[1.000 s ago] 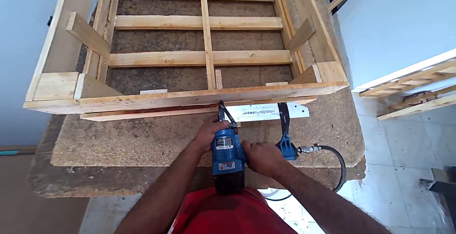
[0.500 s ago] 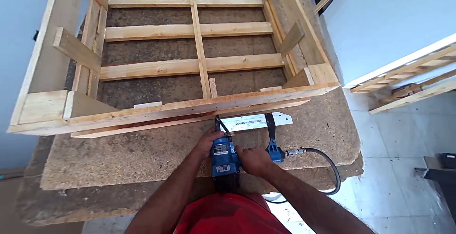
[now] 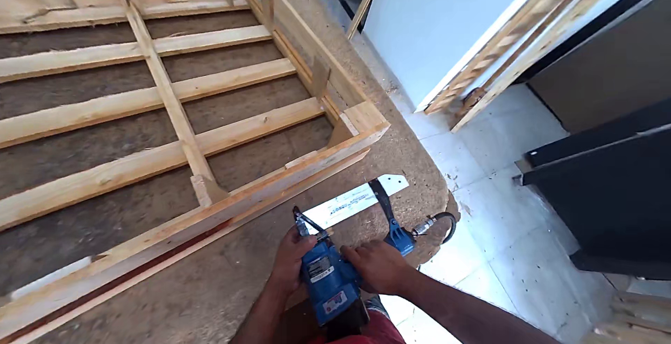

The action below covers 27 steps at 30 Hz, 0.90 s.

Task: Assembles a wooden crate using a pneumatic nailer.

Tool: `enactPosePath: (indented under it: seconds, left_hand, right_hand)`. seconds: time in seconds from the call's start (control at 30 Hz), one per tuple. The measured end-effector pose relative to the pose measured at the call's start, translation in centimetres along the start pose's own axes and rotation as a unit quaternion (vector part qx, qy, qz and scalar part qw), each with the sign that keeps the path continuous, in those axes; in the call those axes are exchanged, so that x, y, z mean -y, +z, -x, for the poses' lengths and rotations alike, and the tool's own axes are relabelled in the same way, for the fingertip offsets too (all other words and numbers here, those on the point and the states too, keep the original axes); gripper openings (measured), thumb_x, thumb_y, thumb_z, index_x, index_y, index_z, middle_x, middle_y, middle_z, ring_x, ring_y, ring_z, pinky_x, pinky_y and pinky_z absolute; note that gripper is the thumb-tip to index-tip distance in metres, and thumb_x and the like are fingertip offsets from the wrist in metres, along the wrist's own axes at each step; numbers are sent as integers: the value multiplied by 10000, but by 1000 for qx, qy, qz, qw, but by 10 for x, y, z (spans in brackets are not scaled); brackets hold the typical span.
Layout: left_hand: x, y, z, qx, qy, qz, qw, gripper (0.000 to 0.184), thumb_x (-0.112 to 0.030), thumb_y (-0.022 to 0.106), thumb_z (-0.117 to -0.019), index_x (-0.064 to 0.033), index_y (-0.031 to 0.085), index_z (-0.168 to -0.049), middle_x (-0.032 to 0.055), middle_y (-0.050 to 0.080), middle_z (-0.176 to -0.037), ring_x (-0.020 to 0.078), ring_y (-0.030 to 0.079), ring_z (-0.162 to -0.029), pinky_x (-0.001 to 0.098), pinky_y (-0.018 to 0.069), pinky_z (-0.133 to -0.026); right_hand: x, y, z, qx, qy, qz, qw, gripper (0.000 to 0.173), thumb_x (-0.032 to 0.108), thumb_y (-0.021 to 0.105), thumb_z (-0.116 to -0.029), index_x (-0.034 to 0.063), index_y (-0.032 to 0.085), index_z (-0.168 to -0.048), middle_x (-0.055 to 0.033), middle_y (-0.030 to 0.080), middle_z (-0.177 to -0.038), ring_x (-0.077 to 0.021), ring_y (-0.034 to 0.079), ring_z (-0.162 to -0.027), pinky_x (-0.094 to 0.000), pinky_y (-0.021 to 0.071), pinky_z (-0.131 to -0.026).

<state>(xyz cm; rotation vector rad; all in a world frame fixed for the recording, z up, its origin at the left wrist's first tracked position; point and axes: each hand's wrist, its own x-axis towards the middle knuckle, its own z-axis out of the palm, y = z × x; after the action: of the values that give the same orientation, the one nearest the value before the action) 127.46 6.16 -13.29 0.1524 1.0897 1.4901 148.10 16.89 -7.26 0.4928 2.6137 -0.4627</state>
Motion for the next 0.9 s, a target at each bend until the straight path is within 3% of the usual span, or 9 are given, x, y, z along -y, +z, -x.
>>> enactPosePath:
  seconds: [0.23,0.37,0.57,0.73,0.9]
  left_hand:
    - [14,139,-74,1,18,-15,1000,662,-263,769,-811,-67,517,-1391,191,710,-1098,292,726,-930,474,620,-808]
    - [7,187,-100,-15,44,-26,999,647,-307,763,-820,-88,524,-1379,162,717,-1092,267,730,-914,453,623,-793]
    - [1,204,-108,-51,53,-13,997,616,-292,775,-814,-83,537,-1343,161,714,-1041,240,729,-854,420,626,-747]
    - [-2,204,-111,-72,42,3,996,520,-197,753,-817,-60,553,-1277,163,715,-999,236,730,-824,407,630,-725]
    - [8,189,-121,-29,46,25,998,573,-198,799,-800,-53,548,-1293,181,711,-1031,248,733,-869,424,629,-768]
  right_hand:
    - [-144,-50,44,-62,6,63,996,562,244,772,-793,99,585,-1302,-130,708,-864,-348,717,-815,-536,573,-714]
    - [-200,-74,45,-79,-27,95,992,522,268,786,-789,117,613,-1258,-66,702,-813,-280,710,-768,-474,574,-703]
    - [-221,-91,35,-52,-49,100,992,502,292,757,-813,120,600,-1257,-59,702,-826,-266,715,-790,-457,573,-715]
    - [-217,-95,31,1,-38,71,997,302,273,690,-866,90,621,-1097,-89,696,-835,-296,714,-808,-477,565,-717]
    - [-221,-75,27,-39,-43,83,995,426,273,716,-838,115,611,-1219,-59,699,-805,-266,717,-765,-453,575,-688]
